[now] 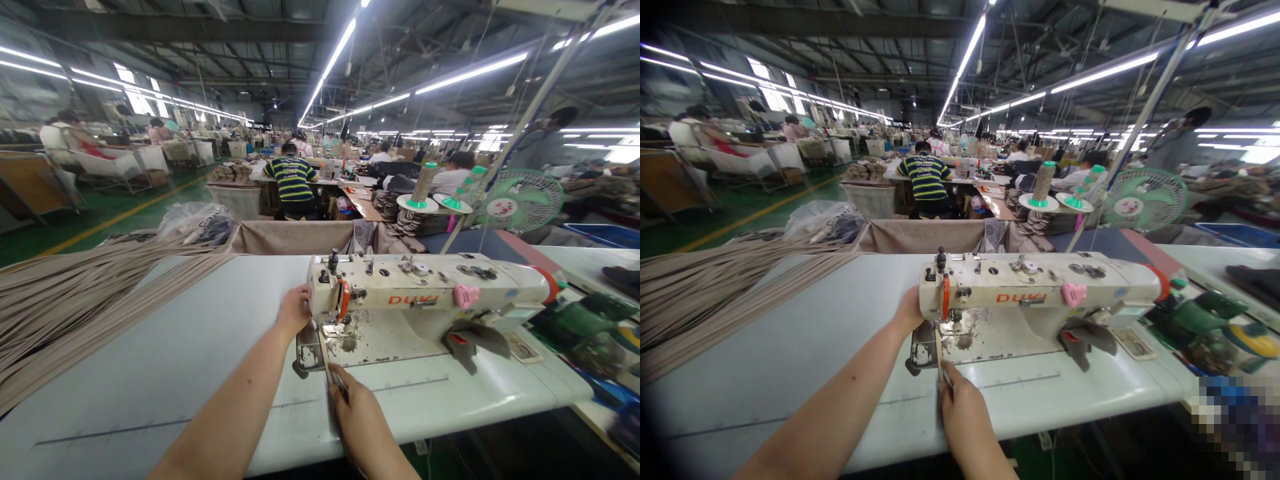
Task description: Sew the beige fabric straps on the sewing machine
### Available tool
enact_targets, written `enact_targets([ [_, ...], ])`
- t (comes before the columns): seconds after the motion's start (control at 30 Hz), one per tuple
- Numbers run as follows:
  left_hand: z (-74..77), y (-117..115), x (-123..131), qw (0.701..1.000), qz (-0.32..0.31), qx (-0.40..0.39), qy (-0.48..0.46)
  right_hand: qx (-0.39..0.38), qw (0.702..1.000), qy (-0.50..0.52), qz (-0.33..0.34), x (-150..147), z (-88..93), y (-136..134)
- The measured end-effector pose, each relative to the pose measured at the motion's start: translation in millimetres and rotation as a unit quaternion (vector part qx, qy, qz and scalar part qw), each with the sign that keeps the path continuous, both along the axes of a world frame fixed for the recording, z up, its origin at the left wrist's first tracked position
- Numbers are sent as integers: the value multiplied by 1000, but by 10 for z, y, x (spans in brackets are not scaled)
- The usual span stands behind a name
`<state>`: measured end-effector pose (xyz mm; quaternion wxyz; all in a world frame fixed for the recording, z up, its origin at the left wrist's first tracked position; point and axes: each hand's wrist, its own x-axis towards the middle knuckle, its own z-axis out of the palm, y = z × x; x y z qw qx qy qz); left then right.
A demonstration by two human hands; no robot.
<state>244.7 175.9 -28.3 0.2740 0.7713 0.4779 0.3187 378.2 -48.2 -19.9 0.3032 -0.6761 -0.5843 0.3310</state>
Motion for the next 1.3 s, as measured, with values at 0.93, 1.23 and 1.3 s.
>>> enact_targets([
  [0.93, -187, -1119, -740, 886, 127, -184, -405, -12, 953, 297, 57, -273, 28, 74],
  [1.23, -184, -1620, -1058, 911, 107, -133, -376, -89, 913, 395, 53, -473, -111, 340],
  [1.3, -174, -1691, -1097, 915, 109, -120, -368, -87, 908, 404, 67, -523, -115, 408],
])
